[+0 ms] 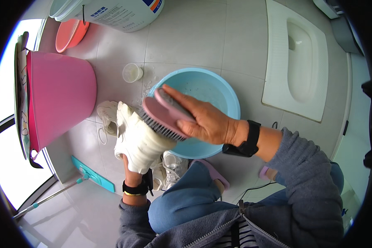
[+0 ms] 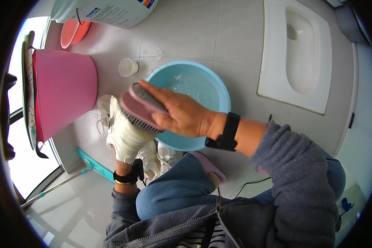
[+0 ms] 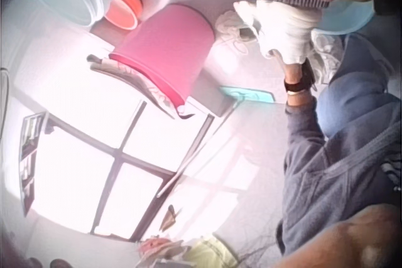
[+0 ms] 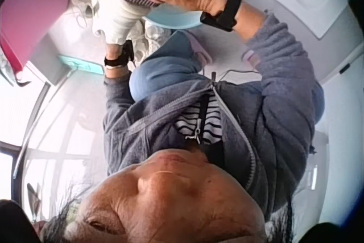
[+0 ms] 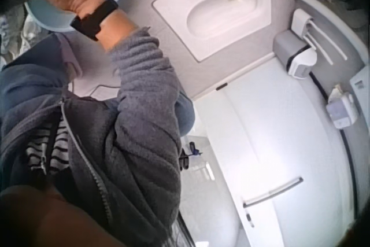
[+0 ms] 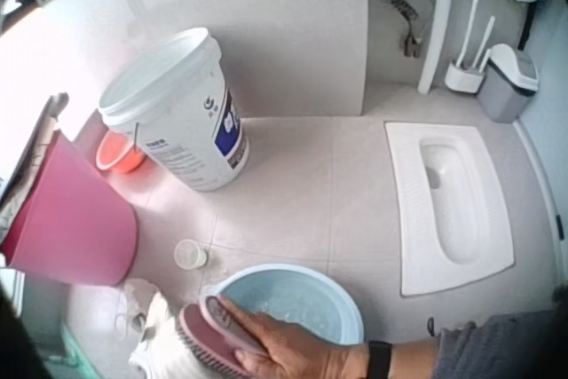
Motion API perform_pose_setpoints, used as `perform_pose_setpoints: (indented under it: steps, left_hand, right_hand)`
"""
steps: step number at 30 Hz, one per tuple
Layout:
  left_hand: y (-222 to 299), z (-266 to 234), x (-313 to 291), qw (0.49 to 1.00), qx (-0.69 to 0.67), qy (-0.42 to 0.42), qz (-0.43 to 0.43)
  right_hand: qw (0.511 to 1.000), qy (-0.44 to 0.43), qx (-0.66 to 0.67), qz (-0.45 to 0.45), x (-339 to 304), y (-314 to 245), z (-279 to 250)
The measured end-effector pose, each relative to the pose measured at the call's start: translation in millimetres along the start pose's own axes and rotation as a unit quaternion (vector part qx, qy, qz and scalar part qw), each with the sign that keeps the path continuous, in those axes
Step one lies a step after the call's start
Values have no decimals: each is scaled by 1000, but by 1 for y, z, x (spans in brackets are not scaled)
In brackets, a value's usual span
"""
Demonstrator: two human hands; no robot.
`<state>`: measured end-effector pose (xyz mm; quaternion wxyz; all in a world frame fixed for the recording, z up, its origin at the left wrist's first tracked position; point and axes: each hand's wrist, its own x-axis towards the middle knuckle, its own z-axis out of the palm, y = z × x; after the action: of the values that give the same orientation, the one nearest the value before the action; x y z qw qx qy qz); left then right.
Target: The person removes a pair of white sneakers from their feet, places them on the floor, and retrieves a cleaning brush and a small container of cleaning agent. They then scrub the shoes with the brush over a basin of water, focusing on the soles and sides.
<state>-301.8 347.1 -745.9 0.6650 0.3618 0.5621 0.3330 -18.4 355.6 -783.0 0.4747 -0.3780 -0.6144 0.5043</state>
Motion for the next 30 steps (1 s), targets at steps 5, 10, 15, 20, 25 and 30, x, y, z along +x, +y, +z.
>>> perform_pose_setpoints:
  steps: [5,10,15,20,25,30]
  left_hand:
    - [28,18,9,935,349,1,62]
    - [60,35,-5,779,601,-119,137]
    - [55,33,-45,984,-175,-39,-15]
    - [16,16,-47,981,-136,-102,-98]
    - [0,30,-27,970,-154,-135,-134]
    - [8,51,-20,958,-166,-183,-143]
  right_hand:
    - [974,-156,-117,114,-2,7,-6]
    - [886,-127,-407,181,-12,68,-8]
    - [859,-243,-410,187,-26,96,2]
    - [931,-163,-178,272,-9,51,-23]
    - [985,-124,10,122,6,-16,-24]
    - [992,-75,32,92,4,-23,-10]
